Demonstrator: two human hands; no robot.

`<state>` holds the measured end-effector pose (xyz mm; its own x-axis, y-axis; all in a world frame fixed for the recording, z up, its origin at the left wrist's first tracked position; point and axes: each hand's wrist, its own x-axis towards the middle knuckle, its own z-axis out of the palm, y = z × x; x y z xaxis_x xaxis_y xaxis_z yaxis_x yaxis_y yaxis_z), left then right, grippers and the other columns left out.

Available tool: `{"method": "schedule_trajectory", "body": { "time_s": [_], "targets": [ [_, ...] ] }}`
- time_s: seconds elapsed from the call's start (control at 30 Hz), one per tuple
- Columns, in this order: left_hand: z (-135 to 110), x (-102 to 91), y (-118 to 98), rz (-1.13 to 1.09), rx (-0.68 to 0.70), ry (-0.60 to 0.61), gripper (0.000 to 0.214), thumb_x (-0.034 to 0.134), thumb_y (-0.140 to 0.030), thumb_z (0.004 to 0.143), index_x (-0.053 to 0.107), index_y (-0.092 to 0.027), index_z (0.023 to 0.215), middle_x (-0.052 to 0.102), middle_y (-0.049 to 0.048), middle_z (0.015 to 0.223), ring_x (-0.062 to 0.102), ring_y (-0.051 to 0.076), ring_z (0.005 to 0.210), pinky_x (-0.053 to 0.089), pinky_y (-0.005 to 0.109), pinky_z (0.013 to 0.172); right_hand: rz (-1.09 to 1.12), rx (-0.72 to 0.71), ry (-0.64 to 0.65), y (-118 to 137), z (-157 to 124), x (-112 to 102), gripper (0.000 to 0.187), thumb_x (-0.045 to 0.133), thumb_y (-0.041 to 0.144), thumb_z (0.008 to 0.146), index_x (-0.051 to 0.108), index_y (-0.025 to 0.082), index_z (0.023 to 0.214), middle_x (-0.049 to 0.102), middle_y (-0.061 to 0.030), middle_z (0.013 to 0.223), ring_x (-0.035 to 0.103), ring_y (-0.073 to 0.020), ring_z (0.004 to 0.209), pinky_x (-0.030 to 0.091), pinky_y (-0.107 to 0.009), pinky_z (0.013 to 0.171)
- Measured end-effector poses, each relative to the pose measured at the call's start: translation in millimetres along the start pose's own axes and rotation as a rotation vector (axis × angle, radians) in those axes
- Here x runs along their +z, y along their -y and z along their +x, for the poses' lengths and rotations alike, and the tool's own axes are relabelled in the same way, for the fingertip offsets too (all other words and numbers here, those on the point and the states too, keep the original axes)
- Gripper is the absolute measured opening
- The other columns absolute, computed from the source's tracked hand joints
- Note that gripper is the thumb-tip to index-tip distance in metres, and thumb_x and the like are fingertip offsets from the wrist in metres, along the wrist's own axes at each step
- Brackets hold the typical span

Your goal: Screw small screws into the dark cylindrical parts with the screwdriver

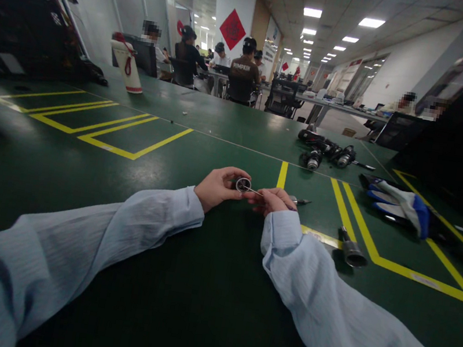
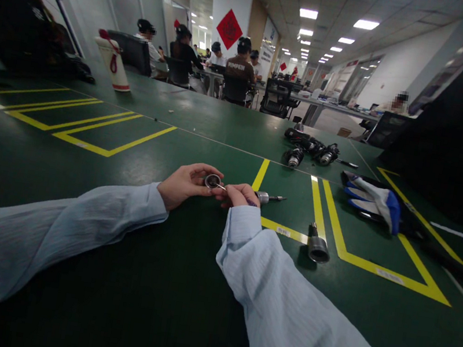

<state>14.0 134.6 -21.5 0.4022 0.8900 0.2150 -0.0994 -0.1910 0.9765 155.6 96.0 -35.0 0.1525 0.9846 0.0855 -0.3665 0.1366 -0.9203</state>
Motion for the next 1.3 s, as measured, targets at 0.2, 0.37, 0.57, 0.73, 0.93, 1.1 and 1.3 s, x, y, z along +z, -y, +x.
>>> {"method": "schedule_trajectory", "body": {
  "time_s": [0.2, 0.37, 0.57, 0.73, 0.93, 1.1, 1.3],
  "targets": [
    [0.3, -0.2, 1.3, 0.009, 0.011, 0.001, 0.041, 0.07, -0.003, 0.051, 0.058, -0.01, 0.09, 0.062, 0.0059, 0.091, 0.059, 0.014, 0.08, 0.044, 0.035, 0.082, -0.14, -0.096, -0.069, 3.5, -6.3, 4.5, 0.012, 0.058, 0.027, 0.062, 0.049, 0.02, 0.058, 0.064, 0.0023, 0.049, 0.057, -0.0131, 0.046, 0.042, -0.022, 0.042],
    [0.8, -0.2, 3.3, 0.079, 0.048, 0.0, 0.04, 0.07, -0.004, 0.052, 0.058, -0.01, 0.09, 0.062, 0.005, 0.087, 0.06, 0.015, 0.078, 0.047, 0.034, 0.079, -0.381, -0.225, -0.098, 2.0, -8.1, 2.8, 0.013, 0.058, 0.03, 0.065, 0.053, 0.02, 0.06, 0.061, 0.0021, 0.05, 0.056, -0.0138, 0.053, 0.043, -0.024, 0.049],
    [1.0, -1.1, 6.5, 0.11, 0.049, 0.042, 0.041, 0.069, -0.006, 0.054, 0.056, -0.011, 0.092, 0.064, 0.0045, 0.081, 0.062, 0.015, 0.075, 0.049, 0.033, 0.075, -0.502, -0.257, -0.141, -4.8, -6.9, 2.0, 0.012, 0.056, 0.03, 0.065, 0.055, 0.02, 0.058, 0.063, 0.0015, 0.055, 0.055, -0.0141, 0.054, 0.041, -0.025, 0.049],
    [0.7, -2.2, 6.2, 0.136, 0.031, 0.055, 0.042, 0.067, -0.004, 0.054, 0.056, -0.01, 0.094, 0.065, 0.0052, 0.081, 0.062, 0.015, 0.075, 0.049, 0.031, 0.072, -0.305, -0.122, -0.141, 0.3, -5.5, 4.8, 0.012, 0.057, 0.026, 0.062, 0.053, 0.02, 0.053, 0.065, 0.0016, 0.051, 0.057, -0.014, 0.049, 0.043, -0.025, 0.047],
    [0.6, -2.4, 5.0, 0.153, 0.02, 0.066, 0.043, 0.067, -0.003, 0.054, 0.056, -0.01, 0.095, 0.065, 0.0053, 0.081, 0.063, 0.015, 0.074, 0.05, 0.032, 0.071, -0.199, 0.005, -0.166, 6.8, -4.6, 5.5, 0.011, 0.058, 0.021, 0.06, 0.051, 0.019, 0.051, 0.064, 0.003, 0.046, 0.056, -0.0119, 0.042, 0.042, -0.023, 0.043],
    [1.0, -2.1, 5.2, 0.148, 0.032, 0.067, 0.042, 0.065, -0.002, 0.054, 0.056, -0.01, 0.094, 0.065, 0.0053, 0.081, 0.062, 0.016, 0.076, 0.048, 0.033, 0.074, -0.215, -0.055, -0.156, 6.5, -6.2, 5.2, 0.011, 0.058, 0.021, 0.061, 0.052, 0.02, 0.052, 0.065, 0.0029, 0.048, 0.056, -0.0124, 0.044, 0.042, -0.023, 0.044],
    [0.3, -1.2, 2.9, 0.153, 0.006, 0.061, 0.042, 0.065, -0.001, 0.054, 0.056, -0.01, 0.094, 0.064, 0.0054, 0.081, 0.062, 0.016, 0.077, 0.047, 0.034, 0.076, -0.262, -0.102, -0.137, 5.6, -7.8, 6.8, 0.012, 0.058, 0.02, 0.063, 0.053, 0.021, 0.052, 0.066, 0.0042, 0.05, 0.057, -0.0126, 0.046, 0.043, -0.024, 0.047]
  ]
}}
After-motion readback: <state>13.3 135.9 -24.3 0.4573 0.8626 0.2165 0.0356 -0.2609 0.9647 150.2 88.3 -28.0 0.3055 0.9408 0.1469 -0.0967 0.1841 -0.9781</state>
